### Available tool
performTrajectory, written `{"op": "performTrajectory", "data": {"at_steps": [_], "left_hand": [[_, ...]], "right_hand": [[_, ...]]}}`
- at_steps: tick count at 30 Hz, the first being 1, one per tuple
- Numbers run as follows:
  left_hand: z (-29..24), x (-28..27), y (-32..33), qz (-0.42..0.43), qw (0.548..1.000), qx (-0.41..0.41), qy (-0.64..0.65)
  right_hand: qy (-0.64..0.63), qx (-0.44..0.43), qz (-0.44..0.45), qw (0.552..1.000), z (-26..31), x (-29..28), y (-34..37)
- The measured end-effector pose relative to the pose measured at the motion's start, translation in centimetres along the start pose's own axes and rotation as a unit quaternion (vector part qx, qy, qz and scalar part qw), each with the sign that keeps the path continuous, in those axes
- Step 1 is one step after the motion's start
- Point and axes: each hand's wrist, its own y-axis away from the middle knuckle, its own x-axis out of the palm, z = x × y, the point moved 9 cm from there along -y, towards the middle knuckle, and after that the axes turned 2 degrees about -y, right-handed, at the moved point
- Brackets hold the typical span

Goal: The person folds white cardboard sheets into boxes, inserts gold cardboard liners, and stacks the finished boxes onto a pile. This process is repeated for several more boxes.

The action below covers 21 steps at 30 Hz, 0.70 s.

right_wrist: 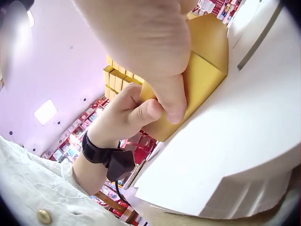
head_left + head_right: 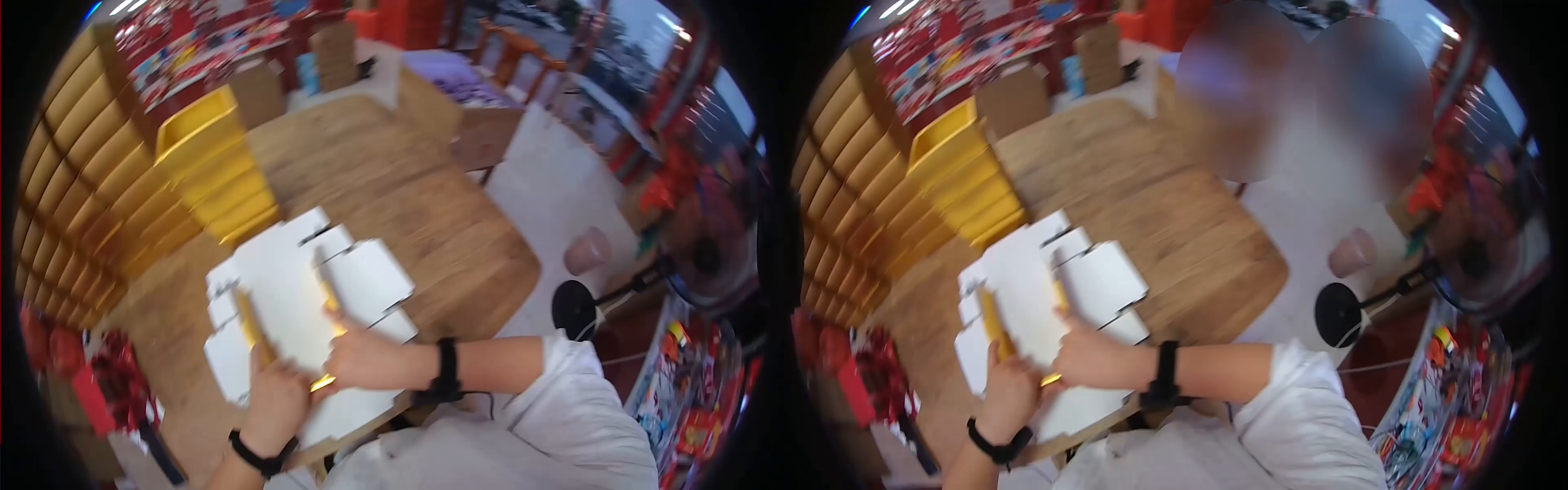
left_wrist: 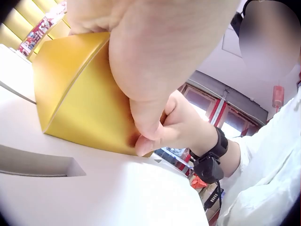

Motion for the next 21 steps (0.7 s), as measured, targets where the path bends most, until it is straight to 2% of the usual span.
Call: {"op": "performTrajectory", "data": {"at_steps": [2,4,5,6,7,8,10,11,13,15,16,17,19,20,21], "left_hand": [[0.5,0.9,0.0,0.040,0.999,-0.010,-0.005],[0.0,0.7,-0.1,0.014,1.000,0.011,0.003],[0.1,0.4,-0.1,-0.006,1.000,0.015,0.013],[0.1,0.6,0.0,0.025,0.999,0.024,0.003],[0.3,0.2,0.2,0.021,0.999,0.026,-0.002],[0.3,0.1,0.4,0.031,0.998,0.046,0.002],[0.2,-1.1,0.9,0.039,0.997,0.066,0.002],[-0.3,-2.6,1.2,0.029,0.996,0.079,0.014],[-0.5,-4.3,1.7,0.016,0.995,0.091,0.023],[0.1,-6.9,2.2,-0.079,0.991,0.061,-0.084],[0.8,-8.5,2.4,-0.103,0.991,0.017,-0.086],[0.5,-9.1,2.4,-0.104,0.991,0.017,-0.088],[2.0,-11.6,3.1,-0.209,0.969,-0.091,-0.094],[2.5,-10.8,3.3,-0.186,0.979,-0.075,-0.029],[2.2,-10.2,3.3,-0.189,0.979,-0.074,-0.031]], "right_hand": [[0.009,0.014,-0.023,1.000,-0.5,-1.0,0.0],[-0.019,0.022,0.125,0.992,-0.3,0.4,-0.2],[-0.016,0.026,0.120,0.992,-0.6,0.1,0.0],[-0.045,-0.001,0.080,0.996,-0.4,-0.9,0.4],[-0.073,-0.031,0.040,0.996,-0.3,-1.9,0.8],[-0.068,-0.032,0.036,0.997,-0.9,-1.8,1.3],[-0.081,-0.031,-0.084,0.993,-2.3,-3.5,2.2],[-0.078,-0.033,-0.087,0.993,-3.0,-3.7,2.3],[0.128,0.006,-0.078,0.989,-5.1,-5.4,2.2],[0.128,0.017,-0.084,0.988,-5.5,-6.9,2.0],[0.127,0.029,-0.087,0.988,-5.5,-7.6,1.9],[0.128,0.028,-0.089,0.987,-4.7,-7.8,1.6],[0.075,0.097,-0.171,0.978,-3.3,-8.9,1.1],[-0.001,0.121,-0.151,0.981,-2.6,-8.6,0.5],[0.001,0.120,-0.153,0.981,-1.2,-9.2,0.3]]}}
